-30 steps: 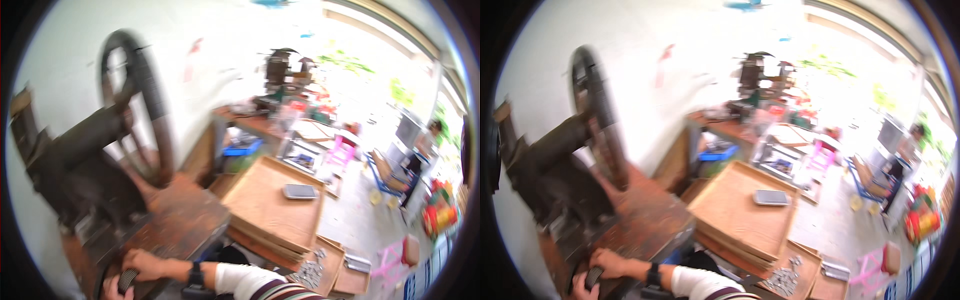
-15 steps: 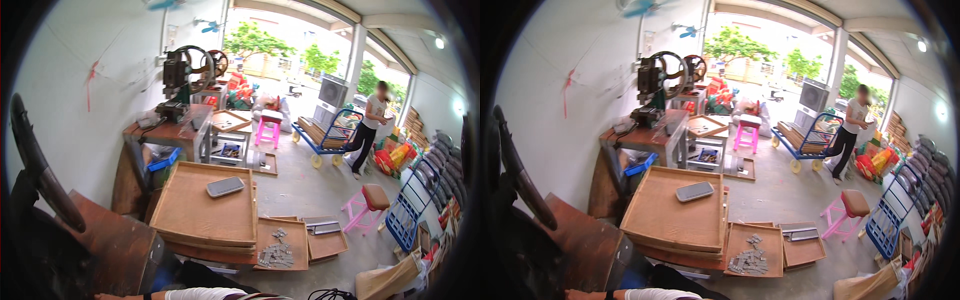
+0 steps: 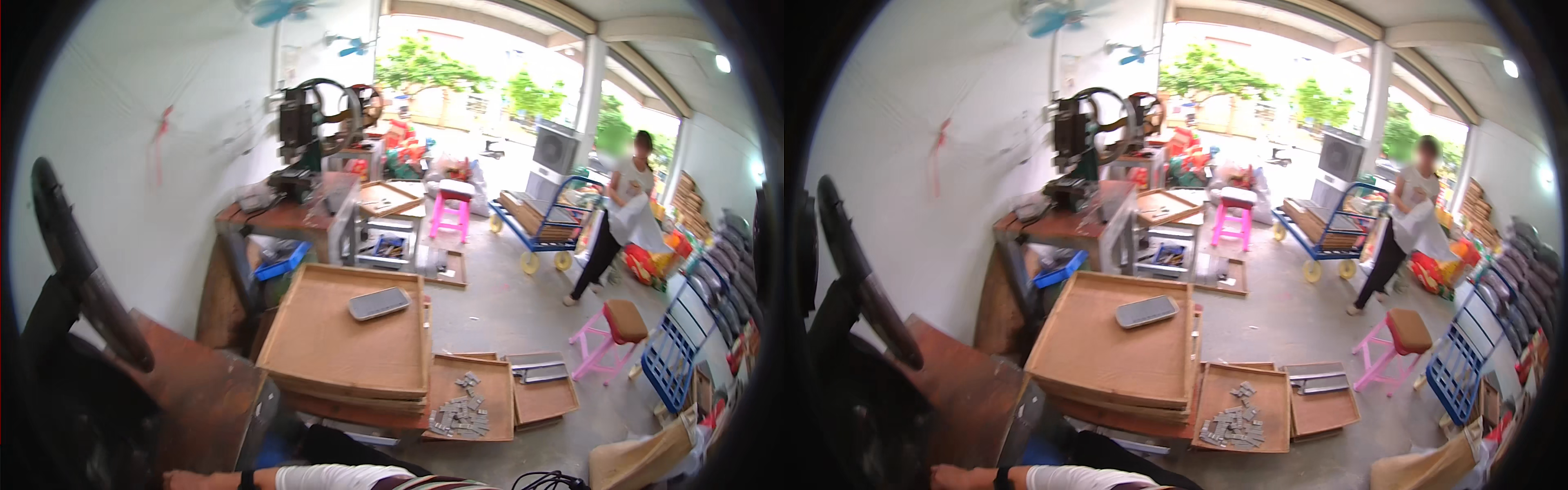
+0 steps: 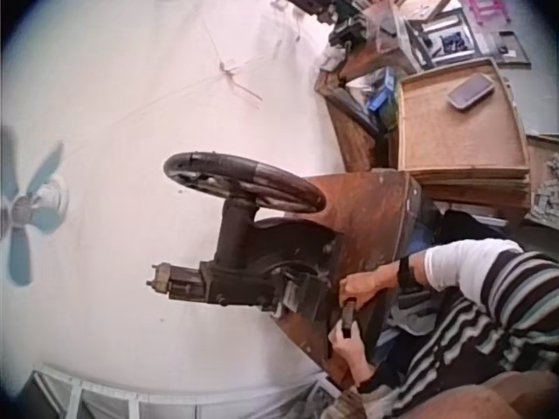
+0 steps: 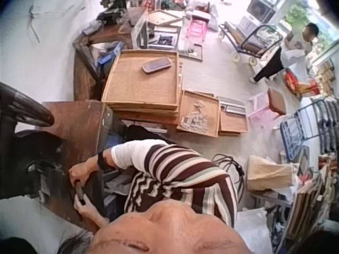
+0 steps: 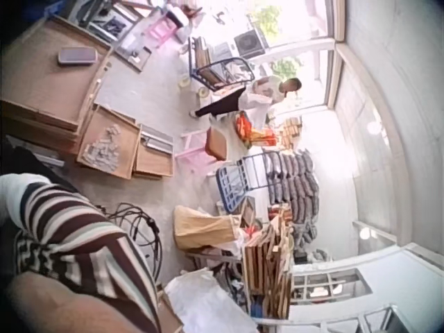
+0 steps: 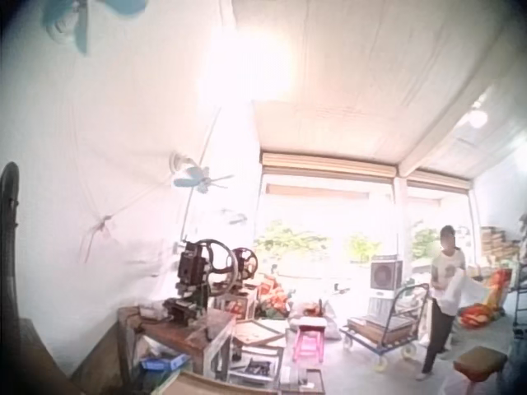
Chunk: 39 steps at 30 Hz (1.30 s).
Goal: The recorder is using a manual hand-operated stamping press to process small metal components.
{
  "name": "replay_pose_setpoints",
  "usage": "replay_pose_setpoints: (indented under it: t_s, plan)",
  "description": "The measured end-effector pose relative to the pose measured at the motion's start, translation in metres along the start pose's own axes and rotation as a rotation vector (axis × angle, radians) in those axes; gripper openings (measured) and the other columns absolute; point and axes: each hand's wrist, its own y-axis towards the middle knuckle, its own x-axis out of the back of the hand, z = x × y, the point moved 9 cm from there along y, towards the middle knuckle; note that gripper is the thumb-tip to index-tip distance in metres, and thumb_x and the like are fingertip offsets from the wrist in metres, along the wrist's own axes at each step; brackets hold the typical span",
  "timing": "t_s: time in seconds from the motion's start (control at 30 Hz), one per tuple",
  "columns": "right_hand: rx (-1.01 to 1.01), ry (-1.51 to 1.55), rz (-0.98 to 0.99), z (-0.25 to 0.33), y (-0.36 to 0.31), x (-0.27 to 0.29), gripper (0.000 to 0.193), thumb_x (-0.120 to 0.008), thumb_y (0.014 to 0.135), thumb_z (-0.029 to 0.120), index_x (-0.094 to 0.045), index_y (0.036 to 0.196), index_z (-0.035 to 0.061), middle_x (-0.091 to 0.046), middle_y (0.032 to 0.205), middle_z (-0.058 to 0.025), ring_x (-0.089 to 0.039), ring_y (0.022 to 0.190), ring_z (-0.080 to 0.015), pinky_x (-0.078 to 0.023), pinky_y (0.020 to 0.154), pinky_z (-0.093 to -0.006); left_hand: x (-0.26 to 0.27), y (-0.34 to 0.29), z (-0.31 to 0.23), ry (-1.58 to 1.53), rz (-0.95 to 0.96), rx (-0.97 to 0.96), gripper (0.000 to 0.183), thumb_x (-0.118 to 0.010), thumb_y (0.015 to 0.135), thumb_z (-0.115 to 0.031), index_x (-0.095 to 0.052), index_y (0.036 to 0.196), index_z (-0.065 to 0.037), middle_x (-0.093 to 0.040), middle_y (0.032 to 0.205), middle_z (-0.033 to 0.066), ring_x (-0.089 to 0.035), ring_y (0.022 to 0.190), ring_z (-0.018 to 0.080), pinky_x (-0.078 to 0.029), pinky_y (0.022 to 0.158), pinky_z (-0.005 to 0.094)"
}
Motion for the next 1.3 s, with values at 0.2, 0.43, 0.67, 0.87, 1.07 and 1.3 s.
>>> replay_pose_setpoints:
  t_s: [0.2,0.43,0.67,0.87,1.07,1.3]
  plan:
    - [0.035,0.043,0.006,0.027,-0.006,0.023,0.042,-0.071,0.064,0.016,-0.066,0.105,0.0079,-0.061,0.105,-0.0125,-0.053,0.108,-0.0335,-0.042,0.096,-0.0436,-0.002,0.002,0.016,-0.182,-0.065,0.094,0.039,-0.075,0.061,-0.011,-0.064,0.097,-0.002,-0.062,0.094,0.0161,-0.056,0.094,0.0364,-0.043,0.086,0.0458]
    - [-0.033,0.01,0.022,0.036,-0.016,0.036,0.045,-0.078,0.067,0.013,-0.065,0.11,0.0083,-0.065,0.106,-0.0114,-0.057,0.104,-0.031,-0.045,0.093,-0.0405,0.012,0.006,0.003,-0.279,-0.103,0.054,0.04,-0.079,0.061,-0.007,-0.066,0.098,-0.001,-0.065,0.093,0.0131,-0.059,0.09,0.0313,-0.048,0.08,0.0399]
    - [-0.141,0.131,-0.179,0.072,0.036,0.089,0.044,-0.078,0.069,0.008,-0.062,0.109,0.0044,-0.065,0.092,-0.0099,-0.062,0.068,-0.0166,-0.051,0.059,-0.029,0.071,0.062,0.01,-0.479,-0.244,0.045,0.042,-0.08,0.064,-0.009,-0.067,0.103,-0.002,-0.065,0.093,0.0114,-0.063,0.086,0.0244,-0.05,0.078,0.0329]
    - [-0.288,-0.049,-0.298,0.029,0.093,0.099,0.037,-0.077,0.07,0.013,-0.062,0.103,0.0057,-0.067,0.089,-0.0146,-0.066,0.08,-0.0297,-0.052,0.069,-0.0392,0.035,0.137,0.077,-0.601,-0.26,0.159,0.039,-0.081,0.063,-0.011,-0.07,0.1,-0.003,-0.064,0.093,0.0111,-0.062,0.087,0.0239,-0.05,0.077,0.0319]
    - [-0.226,-0.711,-0.394,0.062,0.095,0.102,0.032,-0.076,0.069,0.021,-0.061,0.095,0.0088,-0.062,0.091,-0.0117,-0.065,0.073,-0.0271,-0.052,0.061,-0.0385,0.043,0.151,0.07,-0.333,-0.458,-0.065,0.034,-0.082,0.057,-0.01,-0.072,0.089,-0.007,-0.06,0.097,0.0088,-0.055,0.094,0.0274,-0.046,0.081,0.0391]
    - [-0.114,-0.875,-0.47,0.051,0.116,0.096,0.016,-0.071,0.071,0.021,-0.062,0.065,0.0094,-0.06,0.07,-0.0068,-0.063,0.064,-0.025,-0.051,0.053,-0.0358,0.037,0.157,0.084,-0.244,-0.433,0.06,0.037,-0.083,0.06,-0.013,-0.071,0.094,-0.007,-0.058,0.103,0.0108,-0.053,0.101,0.0305,-0.043,0.088,0.0399]
